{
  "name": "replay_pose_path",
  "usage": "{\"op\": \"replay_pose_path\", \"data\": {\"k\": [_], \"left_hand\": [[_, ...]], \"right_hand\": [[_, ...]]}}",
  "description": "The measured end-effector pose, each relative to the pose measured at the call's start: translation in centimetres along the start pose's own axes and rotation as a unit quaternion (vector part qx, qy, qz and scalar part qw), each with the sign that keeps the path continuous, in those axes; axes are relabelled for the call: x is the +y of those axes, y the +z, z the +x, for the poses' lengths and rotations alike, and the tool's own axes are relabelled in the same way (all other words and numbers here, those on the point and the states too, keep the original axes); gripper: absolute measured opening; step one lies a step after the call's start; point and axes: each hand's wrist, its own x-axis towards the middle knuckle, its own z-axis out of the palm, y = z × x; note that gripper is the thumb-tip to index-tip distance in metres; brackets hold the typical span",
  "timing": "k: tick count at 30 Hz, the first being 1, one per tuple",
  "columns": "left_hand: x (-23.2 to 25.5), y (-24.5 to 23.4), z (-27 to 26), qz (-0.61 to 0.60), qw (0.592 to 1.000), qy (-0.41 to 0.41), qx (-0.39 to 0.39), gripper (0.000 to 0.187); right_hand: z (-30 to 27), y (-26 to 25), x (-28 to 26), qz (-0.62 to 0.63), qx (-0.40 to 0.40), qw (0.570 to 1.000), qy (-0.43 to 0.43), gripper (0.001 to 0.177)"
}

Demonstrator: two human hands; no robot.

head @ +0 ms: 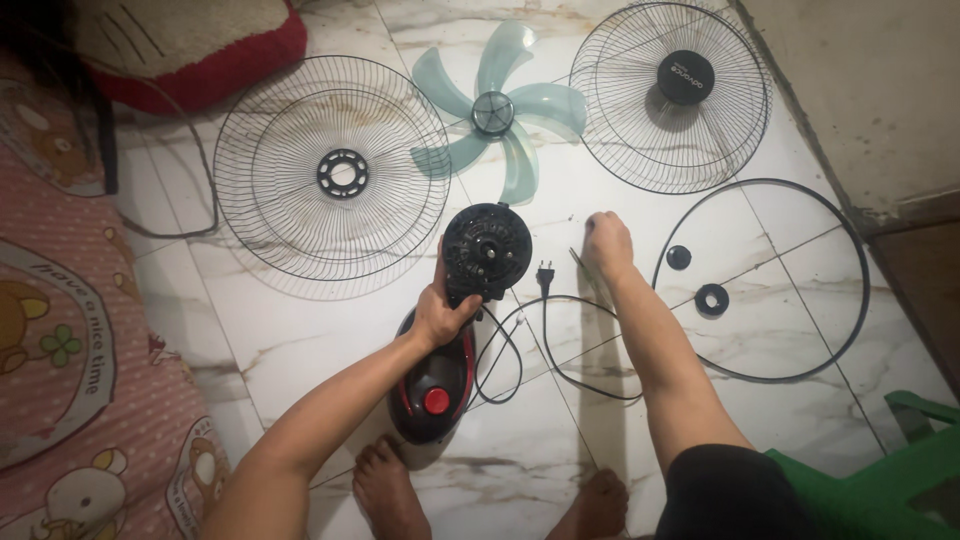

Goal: The person disassembles a fan by removing screws from the motor housing using a screwdriver. They then reassemble the fan by attaching the motor housing to the base and securing it with screws.

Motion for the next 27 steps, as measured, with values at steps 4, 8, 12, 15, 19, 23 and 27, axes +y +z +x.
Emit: {"op": "replay_pose_path", "data": {"k": [4,8,12,15,19,23,27], "left_hand": [[-0.5,0.0,-0.1,0.008,1.000,0.003,0.004,0.116],[-1.2,0.0,-0.2,0.015,1.000,0.001,0.002,0.115],[-1.4,0.0,-0.3,0.027,0.999,0.015,0.012,0.113],[-1.3,0.0,-0.2,0.025,1.000,0.015,0.005,0.112],[-0.7,-0.1,-0.1,0.016,1.000,-0.007,0.006,0.115],[-0.2,-0.1,-0.2,0.011,1.000,-0.002,0.010,0.114],[0.0,-0.2,0.0,0.012,1.000,0.006,0.009,0.113]], "right_hand": [[-0.6,-0.4,0.9,-0.031,-0.030,0.999,0.008,0.013],[-0.5,-1.2,2.0,-0.027,-0.058,0.997,0.044,0.015],[0.2,-2.3,2.0,0.068,-0.085,0.987,0.117,0.029],[1.6,-3.4,-0.2,0.165,-0.096,0.975,0.114,0.028],[3.1,-6.2,-5.2,0.364,-0.174,0.911,0.084,0.027],[3.2,-7.9,-11.5,0.483,-0.162,0.860,0.031,0.026],[2.9,-8.4,-17.0,0.557,-0.154,0.815,-0.033,0.022]]}}
